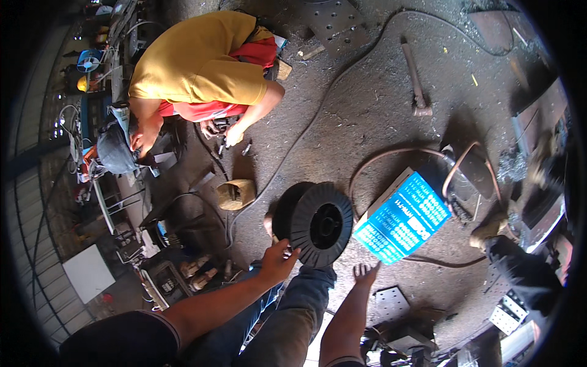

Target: The person sits on the floor in a workshop and handles a small white object and a plastic bottle. They repeatedly pick up, inspect, and place down the small object while holding the bottle.

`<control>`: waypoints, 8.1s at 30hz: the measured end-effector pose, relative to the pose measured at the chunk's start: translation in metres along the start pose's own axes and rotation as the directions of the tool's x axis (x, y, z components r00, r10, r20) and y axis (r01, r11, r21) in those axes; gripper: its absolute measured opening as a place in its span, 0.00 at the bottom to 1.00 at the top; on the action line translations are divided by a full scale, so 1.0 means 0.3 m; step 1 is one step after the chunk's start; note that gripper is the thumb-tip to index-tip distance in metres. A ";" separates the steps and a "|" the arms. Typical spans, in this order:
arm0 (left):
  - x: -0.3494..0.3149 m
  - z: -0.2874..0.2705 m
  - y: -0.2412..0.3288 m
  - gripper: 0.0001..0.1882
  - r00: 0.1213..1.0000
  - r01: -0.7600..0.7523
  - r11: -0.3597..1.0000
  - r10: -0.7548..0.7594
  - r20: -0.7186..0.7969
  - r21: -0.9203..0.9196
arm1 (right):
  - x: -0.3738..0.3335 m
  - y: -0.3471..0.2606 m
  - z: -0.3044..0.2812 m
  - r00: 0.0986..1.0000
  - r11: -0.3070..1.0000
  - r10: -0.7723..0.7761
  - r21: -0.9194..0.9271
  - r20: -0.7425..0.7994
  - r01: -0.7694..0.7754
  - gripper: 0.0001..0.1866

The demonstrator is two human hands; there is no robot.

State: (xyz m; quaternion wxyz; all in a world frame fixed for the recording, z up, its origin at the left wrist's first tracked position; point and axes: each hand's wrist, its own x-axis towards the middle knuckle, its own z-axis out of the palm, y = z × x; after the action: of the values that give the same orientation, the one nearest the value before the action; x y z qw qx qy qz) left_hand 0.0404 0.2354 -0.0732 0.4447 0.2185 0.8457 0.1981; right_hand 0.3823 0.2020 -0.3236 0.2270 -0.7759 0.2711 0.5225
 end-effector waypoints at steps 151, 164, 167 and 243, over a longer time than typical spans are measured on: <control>5.423 -1.706 4.999 0.42 0.969 0.245 0.895 -0.227 0.093 -0.373 | -3.407 -3.268 6.744 0.238 -0.743 -0.523 -0.574 0.819 0.343 0.59; 5.360 -1.920 4.731 0.26 0.998 0.037 0.946 -0.019 0.061 -0.322 | -3.430 -3.176 6.944 0.388 -0.705 -0.590 -0.686 0.708 0.182 0.63; 5.341 -2.058 4.523 0.23 0.999 -0.011 0.992 0.016 0.035 -0.126 | -3.534 -3.157 6.961 0.557 -0.663 -0.574 -0.740 0.600 0.113 0.63; 6.154 -2.387 5.740 0.22 0.795 -0.413 0.890 0.456 -0.400 0.195 | -4.023 -3.309 8.265 -0.340 -0.335 0.171 0.379 0.925 0.862 0.18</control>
State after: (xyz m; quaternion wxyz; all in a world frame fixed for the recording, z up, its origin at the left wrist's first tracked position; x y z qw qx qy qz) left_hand -1.1669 2.5648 -0.0136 0.1758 0.3785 0.8589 0.2968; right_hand -1.0405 2.7435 0.0018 0.1407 -0.2319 -0.8046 0.5282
